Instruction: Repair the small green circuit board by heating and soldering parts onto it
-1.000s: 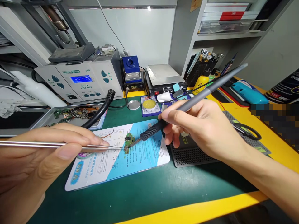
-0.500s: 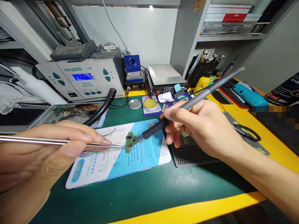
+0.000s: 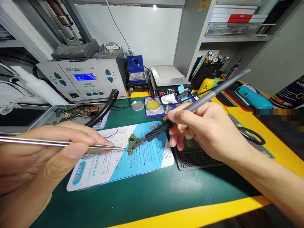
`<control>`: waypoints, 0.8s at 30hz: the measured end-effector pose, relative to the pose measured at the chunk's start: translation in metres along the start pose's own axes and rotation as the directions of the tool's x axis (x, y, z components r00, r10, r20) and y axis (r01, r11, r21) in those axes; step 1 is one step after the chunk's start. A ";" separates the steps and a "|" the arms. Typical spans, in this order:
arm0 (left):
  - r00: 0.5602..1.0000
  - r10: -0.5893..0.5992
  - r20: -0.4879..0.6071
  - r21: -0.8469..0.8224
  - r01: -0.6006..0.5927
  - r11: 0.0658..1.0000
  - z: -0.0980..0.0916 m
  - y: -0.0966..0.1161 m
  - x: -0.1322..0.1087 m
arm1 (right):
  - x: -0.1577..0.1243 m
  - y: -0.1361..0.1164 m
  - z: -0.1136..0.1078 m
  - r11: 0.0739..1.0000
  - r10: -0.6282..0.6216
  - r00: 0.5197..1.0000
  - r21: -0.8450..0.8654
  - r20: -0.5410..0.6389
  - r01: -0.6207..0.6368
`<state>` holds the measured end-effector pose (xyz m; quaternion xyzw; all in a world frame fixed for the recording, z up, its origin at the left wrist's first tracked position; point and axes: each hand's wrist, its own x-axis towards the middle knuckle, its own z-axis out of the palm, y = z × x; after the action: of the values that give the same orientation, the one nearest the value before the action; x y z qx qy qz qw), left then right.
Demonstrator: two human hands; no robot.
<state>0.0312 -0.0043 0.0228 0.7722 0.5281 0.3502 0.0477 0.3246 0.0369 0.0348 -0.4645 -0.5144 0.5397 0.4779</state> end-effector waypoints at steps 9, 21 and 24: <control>0.999 0.033 -0.002 0.010 -0.033 0.999 0.001 0.000 0.003 | 0.000 0.002 -0.002 0.999 0.010 1.000 0.033 -0.002 -0.010; 1.000 0.019 0.000 -0.038 -0.019 0.999 -0.001 0.001 0.004 | -0.001 0.002 -0.002 0.998 0.005 1.000 0.069 0.002 -0.005; 1.000 0.013 0.005 -0.041 -0.013 0.999 0.002 0.001 0.005 | 0.000 0.002 -0.002 0.998 -0.001 1.000 0.068 0.005 0.001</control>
<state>0.0340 -0.0005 0.0243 0.7754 0.5158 0.3589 0.0626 0.3266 0.0373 0.0322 -0.4464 -0.4973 0.5578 0.4923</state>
